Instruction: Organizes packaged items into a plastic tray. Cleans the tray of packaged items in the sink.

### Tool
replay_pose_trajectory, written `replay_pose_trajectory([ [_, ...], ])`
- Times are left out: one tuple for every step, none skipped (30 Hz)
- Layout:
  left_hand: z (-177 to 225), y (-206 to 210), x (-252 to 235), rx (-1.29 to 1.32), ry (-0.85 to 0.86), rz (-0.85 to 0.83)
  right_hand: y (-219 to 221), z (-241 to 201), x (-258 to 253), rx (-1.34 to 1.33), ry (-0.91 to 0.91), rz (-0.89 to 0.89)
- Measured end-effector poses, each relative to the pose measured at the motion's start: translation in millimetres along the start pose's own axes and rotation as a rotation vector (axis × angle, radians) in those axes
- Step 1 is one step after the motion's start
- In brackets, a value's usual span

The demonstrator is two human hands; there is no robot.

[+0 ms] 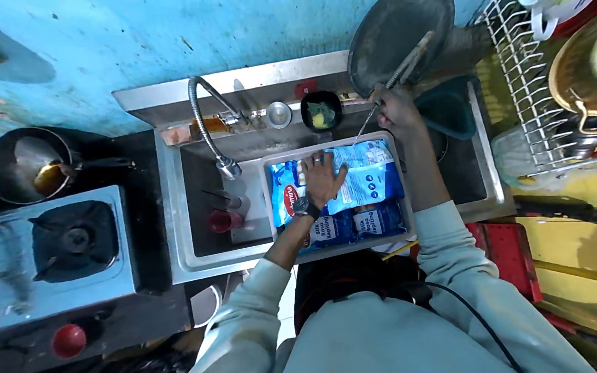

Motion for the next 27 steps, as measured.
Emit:
replay_pose_trajectory([
  [-4, -5, 16, 0.001, 0.016, -0.037, -1, -1, 2, 0.039, -0.02, -0.011],
  [-9, -8, 36, -0.029, 0.018, -0.075, -4, -3, 3, 0.085, -0.039, -0.032],
  [-13, -7, 53, -0.069, 0.007, -0.075, -7, -2, 3, 0.12, -0.061, -0.051],
  [-14, -3, 63, -0.097, -0.014, -0.054, -11, 0, 1, 0.165, -0.079, -0.072],
  [-13, 1, 63, -0.124, -0.042, -0.035, -14, 0, 0, 0.222, -0.089, -0.081],
  [-13, 5, 57, -0.148, -0.063, -0.015, -17, -1, -1, 0.283, -0.087, -0.079],
  [-13, 9, 49, -0.178, -0.079, 0.018, -18, -2, -3, 0.322, -0.086, -0.07],
  [-12, 12, 45, -0.195, -0.091, 0.029, -17, -3, -5, 0.337, -0.08, -0.066],
  [-12, 15, 44, -0.201, -0.097, 0.04, -14, -3, -6, 0.328, -0.068, -0.059],
  [-13, 16, 43, -0.198, -0.088, 0.064, -10, -5, -8, 0.294, -0.065, -0.054],
  [-14, 16, 43, -0.192, -0.077, 0.069, -6, -8, -11, 0.228, -0.064, -0.06],
  [-16, 13, 44, -0.179, -0.061, 0.055, -2, -10, -11, 0.147, -0.065, -0.066],
  [-19, 9, 45, -0.149, -0.035, 0.04, 0, -14, -11, 0.064, -0.066, -0.063],
  [-24, 4, 46, -0.101, -0.003, 0.031, 0, -18, -9, -0.005, -0.073, -0.052],
  [-32, 0, 48, -0.064, 0.025, 0.03, -4, -22, -8, -0.053, -0.083, -0.049],
  [-38, -6, 52, -0.053, 0.023, 0.023, -10, -25, -8, -0.095, -0.091, -0.059],
  [-41, -11, 58, -0.092, -0.015, 0.009, -15, -27, -8, -0.127, -0.104, -0.082],
  [-43, -12, 64, -0.14, -0.058, -0.005, -19, -28, -8, -0.133, -0.12, -0.111],
  [-44, -11, 68, -0.167, -0.092, -0.004, -20, -29, -9, -0.123, -0.131, -0.138],
  [-45, -10, 70, -0.179, -0.115, 0.009, -20, -31, -9, -0.104, -0.131, -0.148],
  [-44, -9, 69, -0.186, -0.131, 0.02, -17, -31, -9, -0.094, -0.122, -0.139],
  [-43, -8, 68, -0.189, -0.145, 0.018, -16, -31, -8, -0.084, -0.112, -0.129],
  [-42, -7, 67, -0.184, -0.15, 0.025, -14, -32, -8, -0.076, -0.106, -0.124],
  [-43, -5, 67, -0.176, -0.146, 0.033, -13, -33, -9, -0.065, -0.098, -0.12],
  [-45, -4, 66, -0.171, -0.133, 0.038, -11, -34, -10, -0.048, -0.091, -0.114],
  [-47, -4, 67, -0.17, -0.115, 0.038, -8, -33, -11, -0.031, -0.083, -0.106],
  [-49, -3, 67, -0.169, -0.1, 0.035, -6, -31, -13, -0.019, -0.077, -0.099],
])
Point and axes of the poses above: each hand's wrist, its own x-axis away from the middle knuckle, its own y-axis out of the palm, z = x × y, the point moved 1 cm from there along -x, towards the middle knuckle, and after that the axes turned 3 degrees about x, right-handed, at the moved point
